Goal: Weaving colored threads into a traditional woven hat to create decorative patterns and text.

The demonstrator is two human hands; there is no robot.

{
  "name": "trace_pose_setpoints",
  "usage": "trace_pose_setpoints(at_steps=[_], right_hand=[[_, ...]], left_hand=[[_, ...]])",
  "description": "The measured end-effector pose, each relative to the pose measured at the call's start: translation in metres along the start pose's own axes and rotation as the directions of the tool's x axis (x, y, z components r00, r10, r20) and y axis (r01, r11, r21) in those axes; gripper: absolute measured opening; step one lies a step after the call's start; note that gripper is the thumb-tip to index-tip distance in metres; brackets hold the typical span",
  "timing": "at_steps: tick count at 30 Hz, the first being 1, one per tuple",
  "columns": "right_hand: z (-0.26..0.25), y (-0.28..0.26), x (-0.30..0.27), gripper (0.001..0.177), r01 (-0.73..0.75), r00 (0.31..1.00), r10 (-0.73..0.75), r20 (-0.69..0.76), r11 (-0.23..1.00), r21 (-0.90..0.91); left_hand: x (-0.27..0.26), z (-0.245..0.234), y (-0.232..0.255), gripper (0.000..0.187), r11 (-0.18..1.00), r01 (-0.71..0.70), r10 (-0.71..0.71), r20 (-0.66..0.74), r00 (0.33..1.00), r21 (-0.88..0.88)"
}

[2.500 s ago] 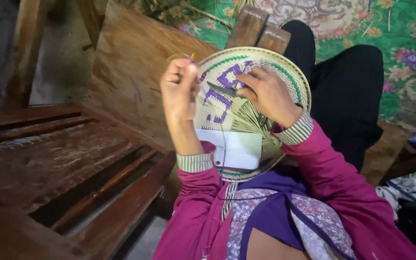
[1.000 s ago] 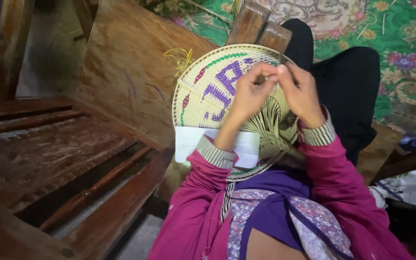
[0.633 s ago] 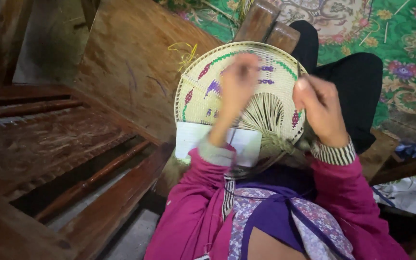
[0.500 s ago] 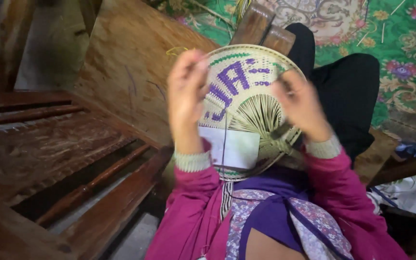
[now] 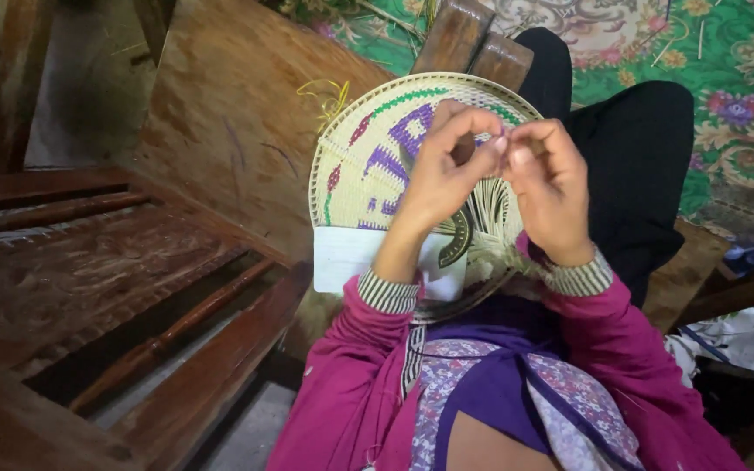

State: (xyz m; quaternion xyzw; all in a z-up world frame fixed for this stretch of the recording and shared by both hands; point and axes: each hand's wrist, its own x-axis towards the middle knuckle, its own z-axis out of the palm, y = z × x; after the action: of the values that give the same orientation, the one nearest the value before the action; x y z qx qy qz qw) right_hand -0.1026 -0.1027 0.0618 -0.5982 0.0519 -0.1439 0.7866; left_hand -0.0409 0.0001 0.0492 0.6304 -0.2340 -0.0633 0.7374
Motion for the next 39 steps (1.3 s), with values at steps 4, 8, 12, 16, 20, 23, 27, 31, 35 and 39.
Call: trace_pose_setpoints(at_steps=[4,8,12,16,20,23,27,31,35,39], right_hand=[[-0.017,0.004,0.007,0.018,-0.087,0.995,0.085,-0.047,0.995,-0.043],[-0.037,0.002,0.012,0.016,-0.264,0.961,0.265,-0.076,0.964,0.018],[-0.029,0.004,0.017,0.003,-0.315,0.947,0.308,-0.088,0.946,-0.079],[-0.018,0.006,0.015,0.007,-0.375,0.927,0.375,-0.024,0.915,-0.149],[-0.007,0.012,0.014,0.018,-0.133,0.97,0.203,0.134,0.904,-0.406],[-0.001,0.029,0.016,0.014,-0.094,0.983,0.151,0.101,0.898,-0.43],[0.006,0.041,0.028,0.009,-0.124,0.991,0.135,0.006,0.925,-0.36],[0.015,0.045,0.037,0.006,-0.166,0.986,0.164,-0.024,0.968,-0.19],[0.014,0.055,0.036,0.01,-0.167,0.986,0.159,-0.051,0.953,-0.253],[0.013,0.055,0.037,0.014,-0.109,0.994,0.104,-0.031,0.933,-0.343]], left_hand=[[0.002,0.003,-0.023,0.013,0.968,0.123,-0.129,-0.012,0.992,-0.218],[0.01,-0.043,-0.018,0.043,0.933,0.198,-0.198,0.031,0.98,-0.302],[0.011,-0.091,-0.014,0.047,0.853,0.158,-0.259,-0.14,0.956,-0.497],[0.011,-0.096,-0.014,0.053,0.898,0.266,-0.342,-0.176,0.923,-0.35],[0.01,-0.085,-0.018,0.023,0.891,0.325,-0.347,-0.013,0.938,-0.318],[0.009,-0.082,-0.033,0.014,0.878,0.377,-0.363,0.102,0.926,-0.297],[0.008,-0.09,-0.042,0.017,0.859,0.458,-0.441,0.127,0.889,-0.23],[0.005,-0.098,-0.04,0.016,0.882,0.433,-0.435,0.03,0.9,-0.186],[0.002,-0.103,-0.052,0.014,0.901,0.409,-0.417,-0.031,0.908,-0.145],[0.004,-0.1,-0.055,0.013,0.92,0.377,-0.385,-0.069,0.92,-0.103]])
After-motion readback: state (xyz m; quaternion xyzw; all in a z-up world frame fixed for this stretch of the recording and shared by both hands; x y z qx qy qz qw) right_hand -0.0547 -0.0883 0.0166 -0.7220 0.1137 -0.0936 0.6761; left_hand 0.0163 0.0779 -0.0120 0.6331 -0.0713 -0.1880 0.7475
